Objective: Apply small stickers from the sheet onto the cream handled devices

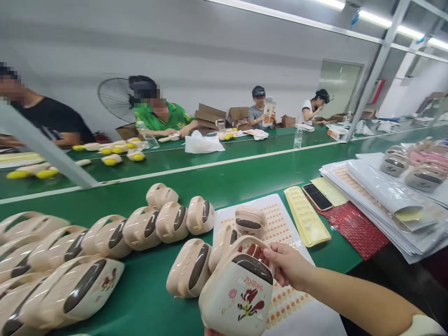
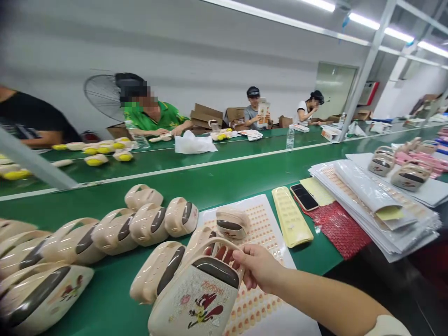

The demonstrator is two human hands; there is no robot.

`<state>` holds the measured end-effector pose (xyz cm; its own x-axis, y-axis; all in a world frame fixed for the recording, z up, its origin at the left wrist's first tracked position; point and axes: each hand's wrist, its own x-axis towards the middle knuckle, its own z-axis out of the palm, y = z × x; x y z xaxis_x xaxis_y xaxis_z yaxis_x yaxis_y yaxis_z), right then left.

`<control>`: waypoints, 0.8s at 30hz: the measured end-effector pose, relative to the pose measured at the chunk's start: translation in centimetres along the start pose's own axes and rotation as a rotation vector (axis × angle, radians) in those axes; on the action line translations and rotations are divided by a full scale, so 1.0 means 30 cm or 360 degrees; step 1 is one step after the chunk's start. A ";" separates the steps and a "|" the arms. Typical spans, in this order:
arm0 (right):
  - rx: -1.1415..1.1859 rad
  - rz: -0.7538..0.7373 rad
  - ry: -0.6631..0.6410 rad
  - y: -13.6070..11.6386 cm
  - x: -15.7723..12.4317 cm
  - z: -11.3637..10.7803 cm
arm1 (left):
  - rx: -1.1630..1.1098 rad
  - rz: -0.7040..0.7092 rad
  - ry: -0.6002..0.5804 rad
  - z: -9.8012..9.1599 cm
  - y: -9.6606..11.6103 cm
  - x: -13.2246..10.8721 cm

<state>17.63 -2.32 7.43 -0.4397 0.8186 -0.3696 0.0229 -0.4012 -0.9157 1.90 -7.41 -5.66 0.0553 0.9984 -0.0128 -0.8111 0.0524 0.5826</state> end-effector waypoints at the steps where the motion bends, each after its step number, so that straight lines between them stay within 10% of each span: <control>1: -0.0111 -0.0023 0.0123 0.031 -0.006 -0.027 | -0.0058 -0.0079 -0.0025 -0.029 -0.019 -0.008; 6: -0.0882 -0.0395 0.1228 0.058 -0.023 -0.295 | -0.0422 -0.0295 -0.0230 -0.033 -0.034 -0.026; 9: -0.0933 -0.0397 0.1488 0.058 -0.011 -0.410 | -0.0514 -0.0295 -0.0297 0.007 -0.016 -0.021; 16: -0.0831 -0.0439 0.1597 0.102 0.024 -0.422 | -0.0576 -0.0268 -0.0094 0.072 0.018 -0.027; 24: -0.0284 -0.0328 0.1150 0.035 -0.052 -0.416 | -0.0274 -0.0359 0.0799 0.296 0.093 -0.001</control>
<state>29.54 1.13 5.08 0.2430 0.9593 -0.1441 0.1756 -0.1896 -0.9660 4.80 -7.48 3.19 -0.0115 0.8478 -0.5302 -0.8966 0.2259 0.3808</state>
